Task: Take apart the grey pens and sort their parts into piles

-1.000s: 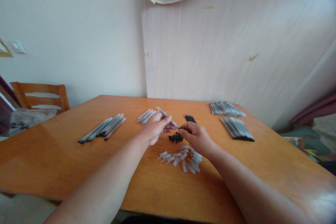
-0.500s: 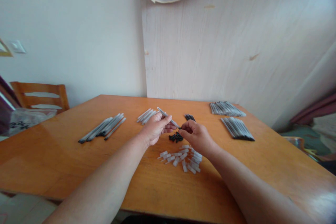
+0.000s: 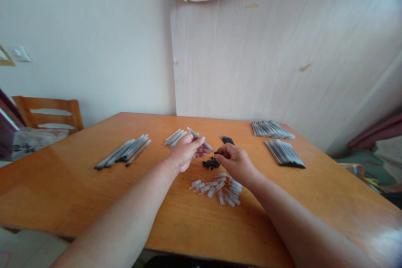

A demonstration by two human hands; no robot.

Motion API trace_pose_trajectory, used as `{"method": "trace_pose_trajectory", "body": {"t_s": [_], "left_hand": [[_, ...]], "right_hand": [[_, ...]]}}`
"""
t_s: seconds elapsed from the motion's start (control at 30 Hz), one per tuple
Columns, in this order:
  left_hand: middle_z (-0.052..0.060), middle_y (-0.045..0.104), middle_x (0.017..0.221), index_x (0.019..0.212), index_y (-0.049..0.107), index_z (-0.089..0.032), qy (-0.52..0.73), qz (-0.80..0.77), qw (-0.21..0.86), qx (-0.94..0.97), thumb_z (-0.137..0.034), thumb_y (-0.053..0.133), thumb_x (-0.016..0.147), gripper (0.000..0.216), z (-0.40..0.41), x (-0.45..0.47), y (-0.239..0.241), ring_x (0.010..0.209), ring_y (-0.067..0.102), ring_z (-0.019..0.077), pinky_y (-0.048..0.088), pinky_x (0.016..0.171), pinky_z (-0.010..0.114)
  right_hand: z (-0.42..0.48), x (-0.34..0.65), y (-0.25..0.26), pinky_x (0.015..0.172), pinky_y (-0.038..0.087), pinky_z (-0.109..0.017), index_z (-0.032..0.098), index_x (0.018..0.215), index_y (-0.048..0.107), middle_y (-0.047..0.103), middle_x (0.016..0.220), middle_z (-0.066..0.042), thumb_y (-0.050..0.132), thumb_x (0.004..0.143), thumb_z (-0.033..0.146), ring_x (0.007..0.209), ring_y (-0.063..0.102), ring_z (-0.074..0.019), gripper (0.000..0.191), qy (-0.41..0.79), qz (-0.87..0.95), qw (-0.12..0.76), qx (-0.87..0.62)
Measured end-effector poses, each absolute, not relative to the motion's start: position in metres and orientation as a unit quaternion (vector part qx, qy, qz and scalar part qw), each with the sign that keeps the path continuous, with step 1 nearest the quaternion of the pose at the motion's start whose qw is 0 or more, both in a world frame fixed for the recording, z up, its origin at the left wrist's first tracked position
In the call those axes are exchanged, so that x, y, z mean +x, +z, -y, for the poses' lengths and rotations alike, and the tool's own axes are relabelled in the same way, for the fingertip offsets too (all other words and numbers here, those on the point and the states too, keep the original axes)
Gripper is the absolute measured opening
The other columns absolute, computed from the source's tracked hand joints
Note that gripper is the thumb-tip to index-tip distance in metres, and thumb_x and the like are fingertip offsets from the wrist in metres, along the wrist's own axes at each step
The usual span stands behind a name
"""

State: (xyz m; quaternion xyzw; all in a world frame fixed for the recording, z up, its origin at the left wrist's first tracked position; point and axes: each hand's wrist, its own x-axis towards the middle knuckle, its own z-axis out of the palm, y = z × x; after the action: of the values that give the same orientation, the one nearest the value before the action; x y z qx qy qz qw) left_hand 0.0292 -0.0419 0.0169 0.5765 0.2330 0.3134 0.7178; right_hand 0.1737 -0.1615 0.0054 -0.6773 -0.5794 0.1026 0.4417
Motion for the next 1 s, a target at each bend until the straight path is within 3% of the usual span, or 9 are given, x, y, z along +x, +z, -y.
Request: {"method": "trace_pose_trajectory", "body": {"t_s": [0.47, 0.77, 1.0], "left_hand": [[0.009, 0.071, 0.079, 0.092, 0.056, -0.013, 0.367, -0.252, 0.734, 0.512, -0.027, 0.064, 0.085, 0.017, 0.031, 0.027, 0.014, 0.069, 0.069, 0.015, 0.053, 0.058, 0.022], [0.01, 0.072, 0.079, 0.092, 0.058, -0.013, 0.375, -0.254, 0.74, 0.497, -0.025, 0.064, 0.084, 0.016, 0.026, 0.028, 0.011, 0.068, 0.07, 0.0157, 0.053, 0.057, 0.022], [0.01, 0.071, 0.078, 0.093, 0.058, -0.012, 0.368, -0.259, 0.739, 0.501, -0.024, 0.064, 0.084, 0.016, 0.028, 0.028, 0.012, 0.068, 0.069, 0.0149, 0.053, 0.057, 0.022]], "right_hand": [[0.157, 0.193, -0.003, 0.054, 0.036, -0.024, 0.016, 0.083, 0.066, 0.061, 0.067, 0.0, 0.055, 0.081, 0.037, 0.06, 0.05, -0.0119, 0.023, 0.104, 0.589, 0.417, -0.685], [0.148, 0.217, -0.024, 0.061, 0.039, -0.026, 0.021, 0.082, 0.073, 0.07, 0.077, -0.004, 0.061, 0.079, 0.032, 0.068, 0.058, -0.0157, 0.017, 0.08, 0.601, 0.307, -0.734], [0.149, 0.221, -0.025, 0.064, 0.04, -0.026, 0.024, 0.085, 0.075, 0.071, 0.078, -0.003, 0.059, 0.081, 0.033, 0.07, 0.06, -0.0158, 0.019, 0.081, 0.62, 0.269, -0.733]]}}
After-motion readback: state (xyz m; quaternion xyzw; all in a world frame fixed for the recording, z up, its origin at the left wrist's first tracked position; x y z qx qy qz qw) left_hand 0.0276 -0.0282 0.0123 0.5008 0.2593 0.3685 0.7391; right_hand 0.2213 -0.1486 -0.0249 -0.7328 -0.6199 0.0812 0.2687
